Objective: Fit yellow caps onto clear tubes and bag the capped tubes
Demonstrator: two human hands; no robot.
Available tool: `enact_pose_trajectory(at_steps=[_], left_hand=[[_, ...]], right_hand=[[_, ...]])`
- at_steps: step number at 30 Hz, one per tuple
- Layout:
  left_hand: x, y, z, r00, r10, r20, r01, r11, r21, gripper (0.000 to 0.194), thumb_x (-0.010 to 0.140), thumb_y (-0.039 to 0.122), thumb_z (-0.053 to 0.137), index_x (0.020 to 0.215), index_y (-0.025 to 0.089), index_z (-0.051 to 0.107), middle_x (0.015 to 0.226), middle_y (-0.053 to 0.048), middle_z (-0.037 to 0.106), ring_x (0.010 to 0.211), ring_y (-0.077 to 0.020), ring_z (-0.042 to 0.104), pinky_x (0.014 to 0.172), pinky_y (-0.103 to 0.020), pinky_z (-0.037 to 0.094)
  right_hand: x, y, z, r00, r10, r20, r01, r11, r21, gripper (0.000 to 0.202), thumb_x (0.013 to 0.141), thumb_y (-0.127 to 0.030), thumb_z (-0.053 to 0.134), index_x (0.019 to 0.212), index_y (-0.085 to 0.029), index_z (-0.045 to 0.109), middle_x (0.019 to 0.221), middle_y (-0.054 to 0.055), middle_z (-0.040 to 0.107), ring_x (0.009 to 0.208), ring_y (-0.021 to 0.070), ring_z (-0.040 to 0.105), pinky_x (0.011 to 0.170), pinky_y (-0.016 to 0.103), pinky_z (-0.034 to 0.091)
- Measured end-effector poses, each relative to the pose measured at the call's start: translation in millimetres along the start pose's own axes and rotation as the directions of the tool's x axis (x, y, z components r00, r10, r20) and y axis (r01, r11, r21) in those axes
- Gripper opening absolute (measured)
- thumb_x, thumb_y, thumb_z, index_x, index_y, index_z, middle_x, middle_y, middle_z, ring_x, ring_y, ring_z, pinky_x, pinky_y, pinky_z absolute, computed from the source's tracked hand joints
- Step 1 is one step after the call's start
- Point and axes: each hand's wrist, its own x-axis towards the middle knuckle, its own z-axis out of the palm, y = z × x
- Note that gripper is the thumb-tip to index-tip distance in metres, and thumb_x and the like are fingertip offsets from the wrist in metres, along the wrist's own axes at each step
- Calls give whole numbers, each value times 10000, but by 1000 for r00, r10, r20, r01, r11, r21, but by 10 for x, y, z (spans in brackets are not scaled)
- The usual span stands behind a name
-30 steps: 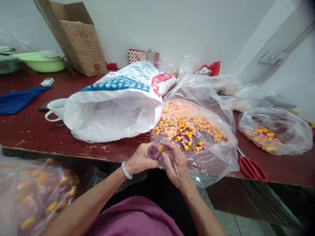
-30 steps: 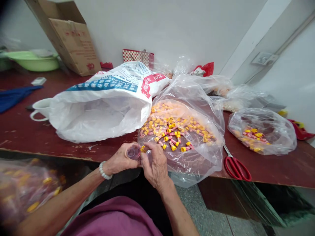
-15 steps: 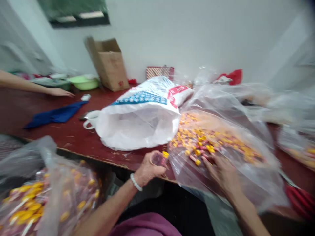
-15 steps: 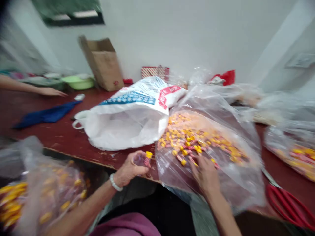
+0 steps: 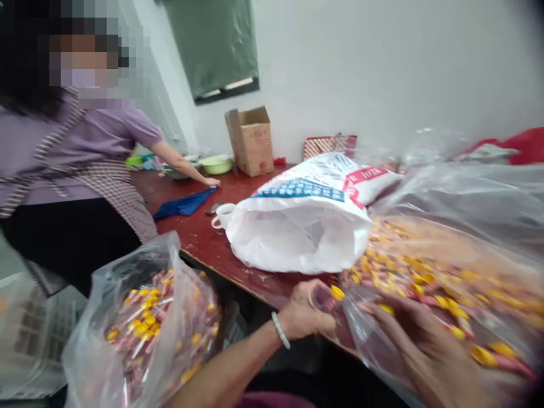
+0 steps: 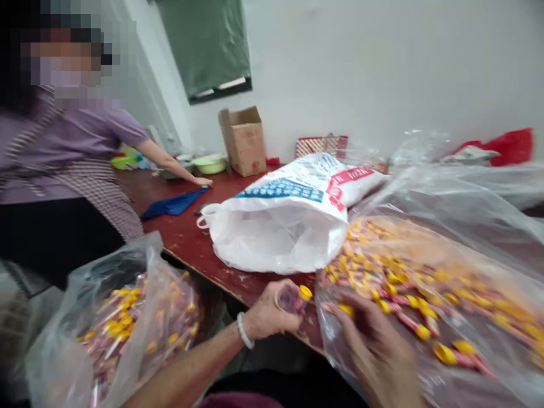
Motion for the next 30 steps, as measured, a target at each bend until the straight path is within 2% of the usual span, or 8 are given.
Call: enact_pose_trajectory(at_steps=[1, 3, 6, 12, 18, 21, 25, 30], left_hand=[[-20, 16, 10, 999, 38, 11, -38, 999, 31, 364, 476, 122, 748, 807, 134, 597, 714, 0, 600, 614, -103, 486, 578, -219, 402], [-52, 48, 17, 994, 102, 25, -104, 987, 121, 361, 538, 164, 742, 870, 132, 605, 765, -10, 606, 671, -117, 507, 628, -227, 421], [-89, 101, -2, 990, 134, 51, -141, 968, 206, 261, 583, 160, 709, 812, 133, 585, 742, 4, 578, 666, -112, 501, 613, -215, 415], [-142, 215, -18, 990, 123, 62, -135, 963, 235, 257, 565, 125, 697, 788, 129, 569, 740, -1, 577, 669, -119, 506, 604, -215, 409], [-150, 223, 2, 988, 134, 81, -151, 950, 273, 232, 564, 75, 636, 772, 138, 557, 694, 24, 547, 608, -96, 451, 563, -209, 371], [-154, 192, 15, 980, 169, 108, -193, 940, 282, 236, 568, 74, 645, 769, 139, 541, 711, 23, 541, 631, -101, 445, 577, -217, 369], [-174, 159, 21, 969, 194, 151, -229, 937, 265, 230, 576, 62, 626, 768, 136, 524, 713, 23, 512, 641, -101, 425, 574, -218, 355], [-190, 181, 40, 971, 166, 172, -203, 953, 226, 234, 553, 35, 588, 749, 132, 505, 692, 35, 482, 616, -84, 388, 548, -208, 332]], right_hand=[[-1, -168, 22, 996, 12, 84, -20, 995, 97, 270, 837, -442, 583, 1006, -235, 621, 925, 41, 697, 768, 175, 667, 665, 261, 533], [23, -427, 85, 997, 20, 76, -38, 967, 251, 210, 865, -380, 566, 999, -223, 607, 947, 40, 687, 823, 165, 657, 737, 274, 530], [74, -601, 138, 995, -19, 96, -5, 970, 242, 189, 867, -330, 576, 1010, -212, 611, 902, 29, 685, 755, 138, 644, 691, 254, 526], [120, -639, 68, 989, -125, 75, 111, 978, 174, 152, 876, -270, 556, 1002, -212, 619, 933, 31, 697, 816, 147, 659, 731, 259, 528], [125, -661, 83, 999, -27, 17, 23, 975, 222, 213, 878, -256, 560, 1087, -217, 578, 1015, 40, 676, 850, 148, 651, 760, 276, 524], [148, -709, 118, 990, -143, 9, 140, 978, 153, 211, 881, -209, 540, 1088, -209, 582, 999, 45, 680, 871, 151, 647, 777, 274, 520], [201, -746, 107, 957, -269, 105, 263, 962, 66, 221, 880, -187, 524, 1087, -224, 594, 1054, 59, 672, 975, 200, 613, 874, 369, 479], [171, -668, 111, 956, -211, 204, 169, 964, 207, 245, 896, -185, 502, 1128, -225, 570, 1070, 52, 655, 999, 170, 599, 864, 321, 485]])
